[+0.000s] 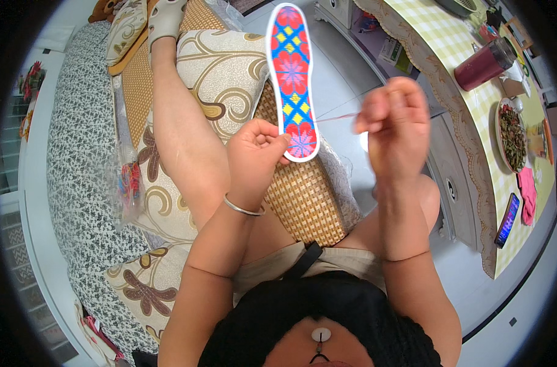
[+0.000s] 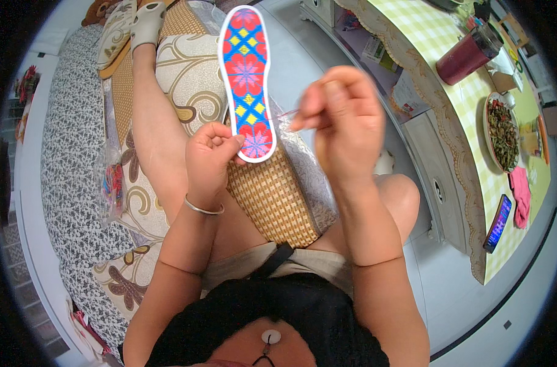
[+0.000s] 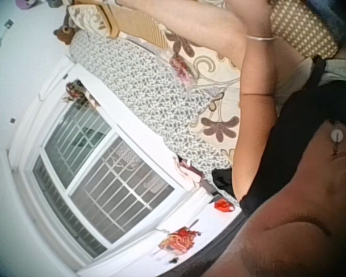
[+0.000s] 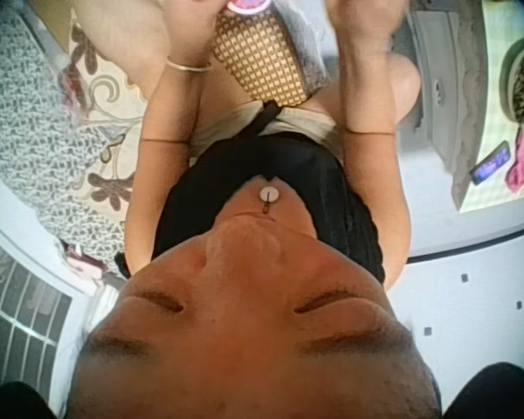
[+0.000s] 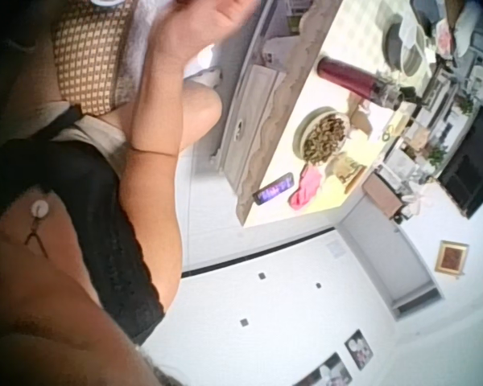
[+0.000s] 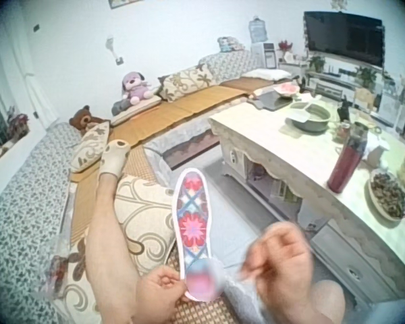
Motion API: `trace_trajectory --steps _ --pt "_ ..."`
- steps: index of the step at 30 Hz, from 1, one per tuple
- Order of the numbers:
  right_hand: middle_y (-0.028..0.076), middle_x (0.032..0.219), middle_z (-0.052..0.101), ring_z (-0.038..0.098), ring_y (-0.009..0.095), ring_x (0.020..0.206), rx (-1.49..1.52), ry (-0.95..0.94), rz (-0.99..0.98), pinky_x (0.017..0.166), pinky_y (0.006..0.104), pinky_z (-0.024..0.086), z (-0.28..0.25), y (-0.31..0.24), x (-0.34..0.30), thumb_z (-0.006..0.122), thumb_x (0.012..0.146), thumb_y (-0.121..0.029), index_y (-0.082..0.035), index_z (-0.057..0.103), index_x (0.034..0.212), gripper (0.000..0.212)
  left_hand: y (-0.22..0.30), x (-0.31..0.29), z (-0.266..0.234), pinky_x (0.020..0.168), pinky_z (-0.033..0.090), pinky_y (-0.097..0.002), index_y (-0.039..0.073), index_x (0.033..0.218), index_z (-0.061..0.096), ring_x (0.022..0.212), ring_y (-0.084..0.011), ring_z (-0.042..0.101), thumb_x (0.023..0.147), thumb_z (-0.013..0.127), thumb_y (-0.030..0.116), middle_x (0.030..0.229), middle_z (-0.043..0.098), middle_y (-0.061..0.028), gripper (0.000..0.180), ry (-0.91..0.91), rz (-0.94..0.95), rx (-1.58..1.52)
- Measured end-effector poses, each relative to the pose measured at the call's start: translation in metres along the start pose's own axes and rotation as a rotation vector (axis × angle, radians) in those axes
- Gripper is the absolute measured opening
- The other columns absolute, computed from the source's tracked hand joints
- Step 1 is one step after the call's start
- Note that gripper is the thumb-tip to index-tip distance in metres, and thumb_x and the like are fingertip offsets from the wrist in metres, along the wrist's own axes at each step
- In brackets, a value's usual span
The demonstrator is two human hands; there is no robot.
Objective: The person is sewing a colorful pattern onto a shoe insole by hand using a needle.
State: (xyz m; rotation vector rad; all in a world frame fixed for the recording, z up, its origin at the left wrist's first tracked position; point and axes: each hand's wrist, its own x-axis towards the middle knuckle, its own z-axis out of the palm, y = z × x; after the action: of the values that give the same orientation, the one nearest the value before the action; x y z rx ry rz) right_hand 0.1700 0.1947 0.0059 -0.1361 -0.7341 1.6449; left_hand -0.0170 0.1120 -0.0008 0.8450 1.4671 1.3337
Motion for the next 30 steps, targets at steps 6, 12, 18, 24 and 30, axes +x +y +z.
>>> trace_trajectory --steps 6,12,18,24,30 --pt "0.003 0.08 0.06 0.051 0.007 0.068 -0.686 0.139 -0.075 0.06 0.0236 0.044 0.001 0.006 -0.011 0.059 0.089 -0.002 -0.001 0.062 0.1 0.011 0.001 0.001 0.005 0.052 0.049 -0.0196 0.0 0.083 0.055 0.061 -0.0097 0.06 0.082 0.064 -0.002 0.077 0.065 -0.0103 0.009 -0.031 -0.02 -0.113" --pt "0.008 0.072 0.061 0.059 0.022 0.064 -1.264 -0.137 -0.242 0.056 0.0318 0.047 0.006 0.03 -0.021 0.066 0.076 -0.002 -0.004 0.063 0.083 0.008 0.001 0.001 0.003 0.053 0.05 -0.0203 0.0 0.085 0.056 0.063 -0.0101 0.061 0.082 0.064 -0.002 0.078 0.066 -0.0106 0.008 -0.043 -0.016 -0.15" --pt "0.007 0.067 0.059 0.057 0.025 0.062 -1.357 -0.205 -0.335 0.055 0.035 0.046 0.005 0.038 -0.021 0.068 0.072 -0.002 -0.006 0.064 0.08 0.01 0.002 0.0 0.004 0.054 0.051 -0.0201 0.0 0.086 0.056 0.064 -0.0099 0.062 0.082 0.063 -0.003 0.079 0.066 -0.0103 0.008 -0.053 -0.005 -0.154" --pt "0.007 0.067 0.059 0.057 0.026 0.062 -1.369 -0.2 -0.317 0.055 0.0355 0.046 0.005 0.039 -0.021 0.068 0.071 -0.003 -0.006 0.064 0.079 0.009 0.0 0.001 0.003 0.054 0.051 -0.0199 0.0 0.086 0.056 0.064 -0.0097 0.062 0.082 0.063 -0.003 0.079 0.066 -0.0103 0.008 -0.071 0.022 -0.156" --pt "0.008 0.068 0.06 0.058 0.026 0.063 -1.369 -0.196 -0.313 0.055 0.0355 0.047 0.006 0.041 -0.021 0.068 0.071 -0.003 -0.007 0.064 0.078 0.009 0.0 0.0 0.003 0.055 0.051 -0.0203 -0.001 0.086 0.056 0.065 -0.0104 0.063 0.083 0.063 -0.002 0.08 0.066 -0.0106 0.008 -0.061 0.013 -0.166"
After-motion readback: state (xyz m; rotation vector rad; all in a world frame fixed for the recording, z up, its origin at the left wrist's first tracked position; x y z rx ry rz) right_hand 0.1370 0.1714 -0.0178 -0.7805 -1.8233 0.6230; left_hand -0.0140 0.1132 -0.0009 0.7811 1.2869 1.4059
